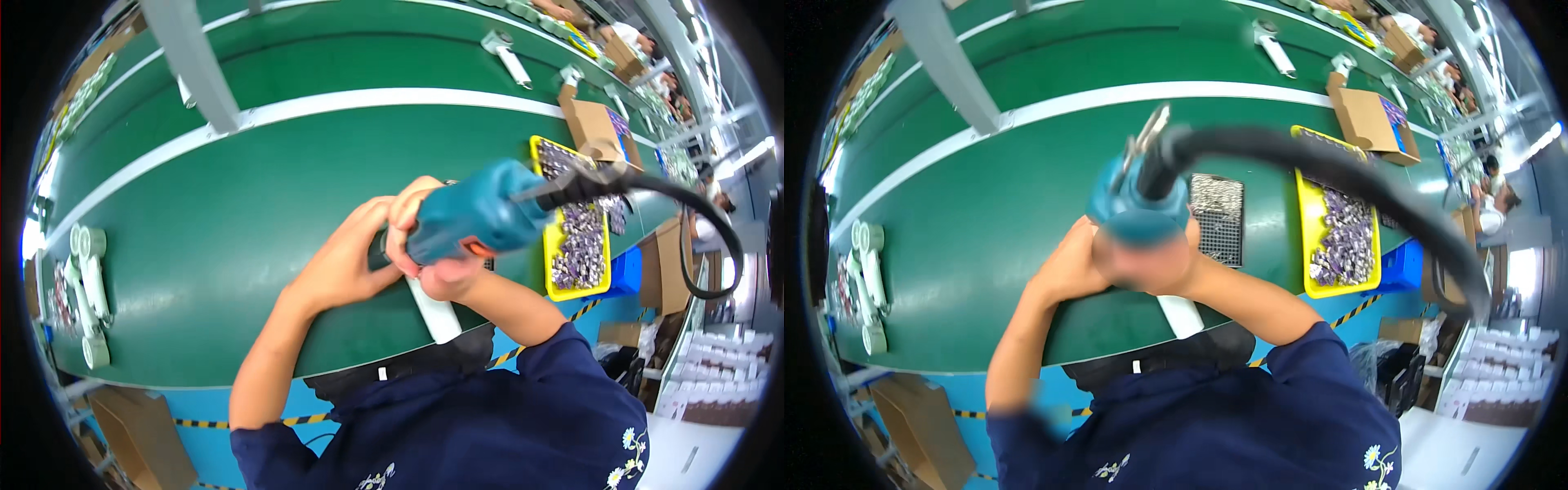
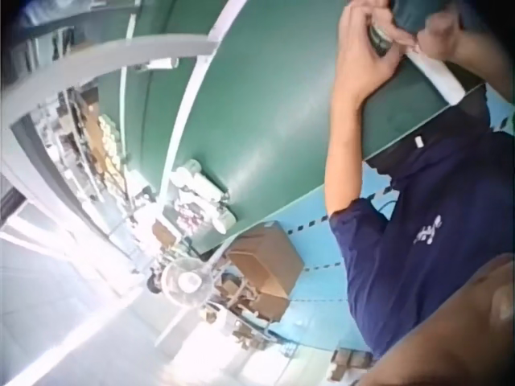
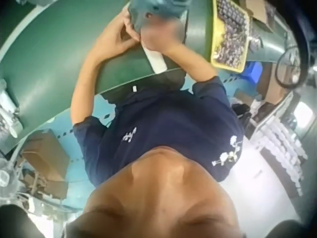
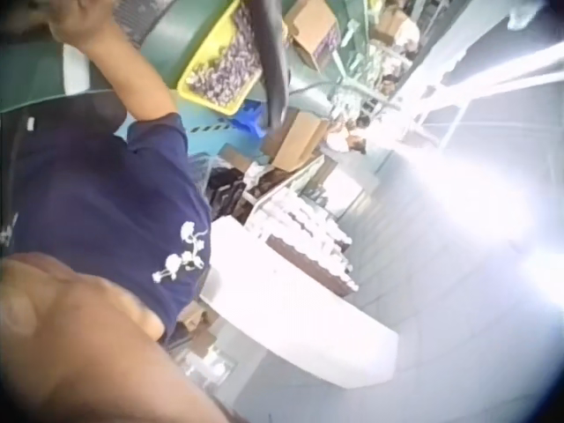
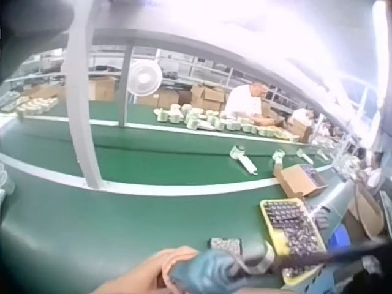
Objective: The worker is assembling handheld electronic fans using an electric screwdriver at a production line station.
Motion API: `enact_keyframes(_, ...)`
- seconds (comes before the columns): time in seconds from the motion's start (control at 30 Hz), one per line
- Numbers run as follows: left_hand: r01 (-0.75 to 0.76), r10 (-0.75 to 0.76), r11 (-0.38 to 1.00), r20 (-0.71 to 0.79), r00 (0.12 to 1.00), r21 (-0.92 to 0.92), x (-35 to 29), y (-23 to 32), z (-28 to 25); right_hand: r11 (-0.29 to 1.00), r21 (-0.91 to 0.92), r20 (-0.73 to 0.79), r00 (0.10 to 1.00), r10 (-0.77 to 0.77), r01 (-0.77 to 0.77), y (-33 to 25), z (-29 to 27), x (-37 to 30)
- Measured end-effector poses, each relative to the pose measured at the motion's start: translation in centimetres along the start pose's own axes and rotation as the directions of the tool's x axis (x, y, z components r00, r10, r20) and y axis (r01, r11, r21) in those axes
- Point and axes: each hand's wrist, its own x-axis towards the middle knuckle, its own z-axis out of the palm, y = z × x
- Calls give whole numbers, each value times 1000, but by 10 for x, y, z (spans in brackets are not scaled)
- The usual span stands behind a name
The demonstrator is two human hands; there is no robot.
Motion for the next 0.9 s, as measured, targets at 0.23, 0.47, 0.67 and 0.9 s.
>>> enact_keyframes(0.23, -427, 385, 746, 194, 903, 511, -52, 26, 27, 979, -53, 49, 979, -196, 198, 11, -14, -4)
enact_keyframes(0.47, -632, 153, 421, 635, 757, 651, -18, 28, 71, 778, -328, 113, 840, -531, 536, -4, -19, -3)
enact_keyframes(0.67, -359, 158, 702, 358, 920, 615, -18, 72, 36, 724, 98, -253, 720, -646, 683, -100, -84, -31)
enact_keyframes(0.9, 122, -236, 927, -299, 924, -355, 8, 60, 31, 955, -212, -521, 803, -289, 206, -60, -116, -66)
